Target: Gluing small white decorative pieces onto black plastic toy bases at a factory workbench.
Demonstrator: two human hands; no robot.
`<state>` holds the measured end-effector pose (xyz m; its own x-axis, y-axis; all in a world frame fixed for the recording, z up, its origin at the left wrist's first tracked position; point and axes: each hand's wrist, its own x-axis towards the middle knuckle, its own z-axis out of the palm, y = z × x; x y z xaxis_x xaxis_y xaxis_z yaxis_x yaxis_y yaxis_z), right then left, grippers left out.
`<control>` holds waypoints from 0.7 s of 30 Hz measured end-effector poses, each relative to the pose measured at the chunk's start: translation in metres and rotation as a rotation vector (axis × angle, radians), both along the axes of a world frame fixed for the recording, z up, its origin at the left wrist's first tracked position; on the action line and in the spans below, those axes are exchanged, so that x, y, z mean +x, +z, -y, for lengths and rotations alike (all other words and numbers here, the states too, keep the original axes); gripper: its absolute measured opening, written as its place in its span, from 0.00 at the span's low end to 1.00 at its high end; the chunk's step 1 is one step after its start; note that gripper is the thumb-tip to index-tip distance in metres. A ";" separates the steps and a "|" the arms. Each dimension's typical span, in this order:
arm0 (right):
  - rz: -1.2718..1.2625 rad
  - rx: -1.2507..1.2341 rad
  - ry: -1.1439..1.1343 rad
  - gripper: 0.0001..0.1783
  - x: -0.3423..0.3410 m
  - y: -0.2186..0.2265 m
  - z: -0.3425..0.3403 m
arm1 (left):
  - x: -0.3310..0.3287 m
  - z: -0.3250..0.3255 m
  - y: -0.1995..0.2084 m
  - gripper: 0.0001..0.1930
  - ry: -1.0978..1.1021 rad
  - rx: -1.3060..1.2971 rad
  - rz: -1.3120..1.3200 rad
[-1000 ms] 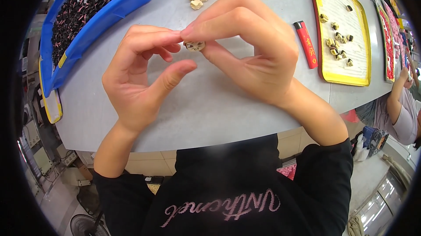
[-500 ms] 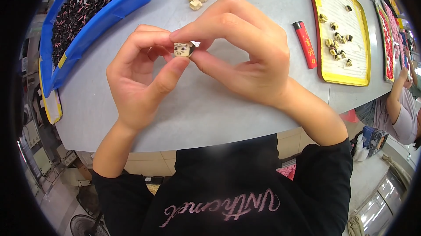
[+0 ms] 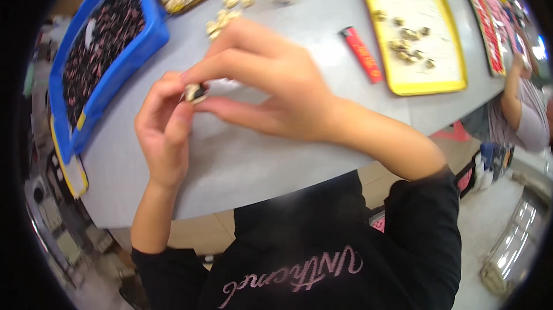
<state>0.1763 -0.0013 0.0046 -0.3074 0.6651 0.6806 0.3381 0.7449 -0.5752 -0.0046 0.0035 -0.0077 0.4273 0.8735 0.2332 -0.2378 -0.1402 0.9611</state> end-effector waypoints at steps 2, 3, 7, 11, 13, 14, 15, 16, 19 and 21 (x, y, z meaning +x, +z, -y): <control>-0.007 0.009 -0.022 0.19 0.000 0.006 0.002 | 0.001 0.002 0.002 0.09 0.001 0.014 0.025; -0.095 -0.083 -0.032 0.18 -0.001 0.008 0.004 | 0.000 0.003 0.003 0.08 0.030 -0.005 -0.025; -0.233 -0.225 -0.103 0.15 0.021 0.036 0.010 | 0.007 0.001 0.003 0.11 0.013 0.042 -0.189; -0.152 -0.158 -0.296 0.14 0.069 0.066 0.013 | 0.002 0.005 0.007 0.11 0.029 0.111 -0.206; -0.083 -0.142 -0.457 0.13 0.112 0.072 0.025 | 0.001 0.004 0.007 0.13 0.020 0.125 -0.257; -0.047 -0.201 -0.586 0.13 0.133 0.070 0.034 | 0.003 0.004 0.007 0.13 0.014 0.135 -0.251; -0.012 -0.263 -0.715 0.13 0.153 0.065 0.045 | 0.005 0.004 0.006 0.12 0.013 0.130 -0.255; -0.012 -0.318 -0.779 0.13 0.169 0.060 0.056 | 0.006 0.005 0.009 0.11 0.019 0.130 -0.266; 0.007 -0.402 -0.846 0.12 0.192 0.033 0.077 | 0.007 0.009 0.015 0.09 0.008 0.175 -0.304; 0.010 -0.414 -0.852 0.12 0.200 0.013 0.084 | 0.005 0.011 0.015 0.08 0.009 0.211 -0.331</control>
<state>0.3762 -0.0856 0.0179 0.3886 0.8565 0.3399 0.6803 -0.0179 -0.7327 0.0006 -0.0075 0.0072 0.5023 0.8251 0.2588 0.0823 -0.3435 0.9355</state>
